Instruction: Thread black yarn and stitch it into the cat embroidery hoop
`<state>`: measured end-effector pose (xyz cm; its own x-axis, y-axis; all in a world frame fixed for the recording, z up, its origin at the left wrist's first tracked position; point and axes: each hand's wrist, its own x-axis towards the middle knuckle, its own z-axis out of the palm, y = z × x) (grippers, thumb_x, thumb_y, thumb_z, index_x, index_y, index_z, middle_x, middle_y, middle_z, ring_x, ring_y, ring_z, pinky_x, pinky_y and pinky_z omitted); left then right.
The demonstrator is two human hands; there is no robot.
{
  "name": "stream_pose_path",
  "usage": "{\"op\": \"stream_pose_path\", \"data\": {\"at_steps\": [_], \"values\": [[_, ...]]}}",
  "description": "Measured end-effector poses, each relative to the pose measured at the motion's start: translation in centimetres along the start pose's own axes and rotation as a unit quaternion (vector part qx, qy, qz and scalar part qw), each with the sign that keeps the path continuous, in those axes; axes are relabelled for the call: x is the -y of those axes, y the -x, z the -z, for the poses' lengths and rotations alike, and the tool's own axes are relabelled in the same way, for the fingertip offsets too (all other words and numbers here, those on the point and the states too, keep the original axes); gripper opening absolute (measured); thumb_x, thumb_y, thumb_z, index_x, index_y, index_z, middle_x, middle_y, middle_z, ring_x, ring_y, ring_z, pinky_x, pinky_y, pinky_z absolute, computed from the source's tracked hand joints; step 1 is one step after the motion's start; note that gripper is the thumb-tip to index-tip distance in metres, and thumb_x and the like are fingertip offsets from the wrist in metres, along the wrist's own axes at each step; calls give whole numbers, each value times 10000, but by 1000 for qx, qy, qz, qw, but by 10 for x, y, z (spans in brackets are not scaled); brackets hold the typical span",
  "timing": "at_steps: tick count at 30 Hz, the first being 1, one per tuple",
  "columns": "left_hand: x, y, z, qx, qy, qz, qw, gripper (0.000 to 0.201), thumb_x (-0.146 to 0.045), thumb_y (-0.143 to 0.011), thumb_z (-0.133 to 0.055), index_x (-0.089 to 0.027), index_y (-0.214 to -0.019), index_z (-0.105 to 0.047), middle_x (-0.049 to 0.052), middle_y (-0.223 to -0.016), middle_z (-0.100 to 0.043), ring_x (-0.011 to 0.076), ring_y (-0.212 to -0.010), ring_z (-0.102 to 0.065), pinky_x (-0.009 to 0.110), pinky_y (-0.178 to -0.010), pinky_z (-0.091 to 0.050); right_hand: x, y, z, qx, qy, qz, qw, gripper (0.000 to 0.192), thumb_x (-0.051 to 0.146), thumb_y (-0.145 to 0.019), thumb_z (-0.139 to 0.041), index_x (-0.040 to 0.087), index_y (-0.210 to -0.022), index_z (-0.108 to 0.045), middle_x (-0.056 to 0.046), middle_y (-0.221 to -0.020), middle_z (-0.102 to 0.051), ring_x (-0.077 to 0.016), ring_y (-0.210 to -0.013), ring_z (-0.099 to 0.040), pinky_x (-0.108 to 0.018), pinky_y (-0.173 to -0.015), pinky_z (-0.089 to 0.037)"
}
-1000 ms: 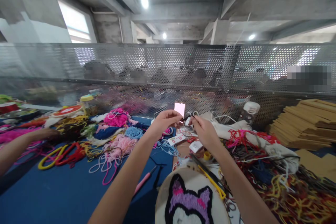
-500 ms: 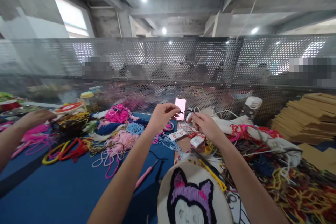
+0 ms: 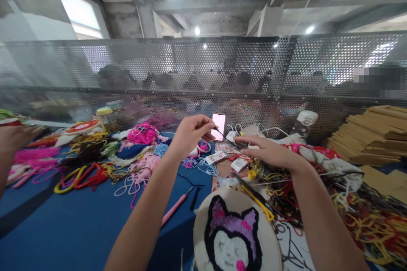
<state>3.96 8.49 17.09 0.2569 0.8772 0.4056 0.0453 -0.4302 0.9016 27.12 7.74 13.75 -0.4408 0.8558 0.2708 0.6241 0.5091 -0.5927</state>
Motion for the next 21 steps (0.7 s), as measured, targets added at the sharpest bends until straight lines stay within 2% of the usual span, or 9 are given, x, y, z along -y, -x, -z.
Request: {"op": "stream_pose_path", "data": {"at_steps": [3, 6, 9, 12, 14, 16, 17, 19, 21], "values": [[0, -2, 5, -40, -5, 2, 999, 62, -184, -733, -612, -154, -681, -627, 21, -506, -604, 112, -456, -591, 201, -465, -458, -18, 7, 15, -69, 63, -14, 996, 401, 265, -776, -545, 262, -1177, -561, -54, -1254, -539, -242, -1144, -482, -413, -965, -337], [1, -3, 8, -71, -14, -3, 997, 72, -190, -746, -589, -152, -696, -623, 24, -534, -617, 98, -418, -567, 204, -434, -438, -25, 11, 26, -125, 145, -46, 981, 363, 207, -733, -559, 217, -1092, -614, -81, -1156, -603, -270, -1070, -528, -421, -917, -366], [2, -3, 8, -108, -26, -13, 994, 79, -208, -752, -581, -150, -710, -616, 29, -595, -633, 89, -393, -553, 207, -396, -409, -4, 12, 25, -202, 164, -59, 964, 224, 235, -767, -541, 198, -954, -658, -77, -962, -668, -246, -875, -596, -382, -779, -425], [3, -2, 4, -136, -33, -33, 990, 93, -237, -750, -591, -152, -722, -616, 14, -579, -611, 79, -377, -538, 201, -370, -367, 35, 13, 7, -284, 82, -19, 955, 201, 312, -834, -485, 201, -864, -651, -30, -682, -649, -163, -619, -582, -290, -589, -425], [3, -1, -1, -146, -34, -45, 988, 104, -253, -753, -594, -156, -726, -618, -2, -529, -580, 72, -360, -516, 199, -362, -341, 56, 11, -12, -227, -10, -12, 974, 226, 357, -831, -498, 193, -862, -649, -3, -526, -590, -129, -466, -531, -259, -476, -394], [2, 1, -7, -148, -36, -52, 987, 116, -267, -764, -588, -161, -735, -623, -12, -495, -555, 64, -346, -488, 201, -358, -317, 66, 7, -33, -70, -136, -46, 987, 334, 403, -834, -483, 187, -1058, -605, -3, -518, -606, -120, -380, -504, -251, -400, -380], [2, 2, -10, -147, -38, -55, 987, 122, -273, -770, -583, -164, -738, -625, -18, -479, -542, 61, -340, -472, 203, -356, -306, 67, 4, -43, -42, -167, -62, 983, 429, 414, -827, -489, 182, -1185, -526, -13, -551, -625, -127, -385, -516, -251, -389, -384], [2, 4, -16, -139, -44, -62, 987, 123, -277, -779, -575, -172, -738, -624, -28, -453, -516, 56, -330, -442, 205, -357, -286, 63, -4, -57, -71, -189, -85, 976, 595, 428, -808, -507, 170, -1323, -359, -32, -629, -645, -136, -412, -540, -248, -373, -383], [4, 6, -21, -127, -56, -73, 988, 116, -274, -784, -569, -181, -731, -614, -39, -436, -492, 58, -329, -424, 209, -369, -282, 57, -12, -64, -63, -264, -87, 959, 593, 450, -817, -474, 195, -1324, -299, -26, -692, -645, -128, -427, -541, -232, -351, -373]]}}
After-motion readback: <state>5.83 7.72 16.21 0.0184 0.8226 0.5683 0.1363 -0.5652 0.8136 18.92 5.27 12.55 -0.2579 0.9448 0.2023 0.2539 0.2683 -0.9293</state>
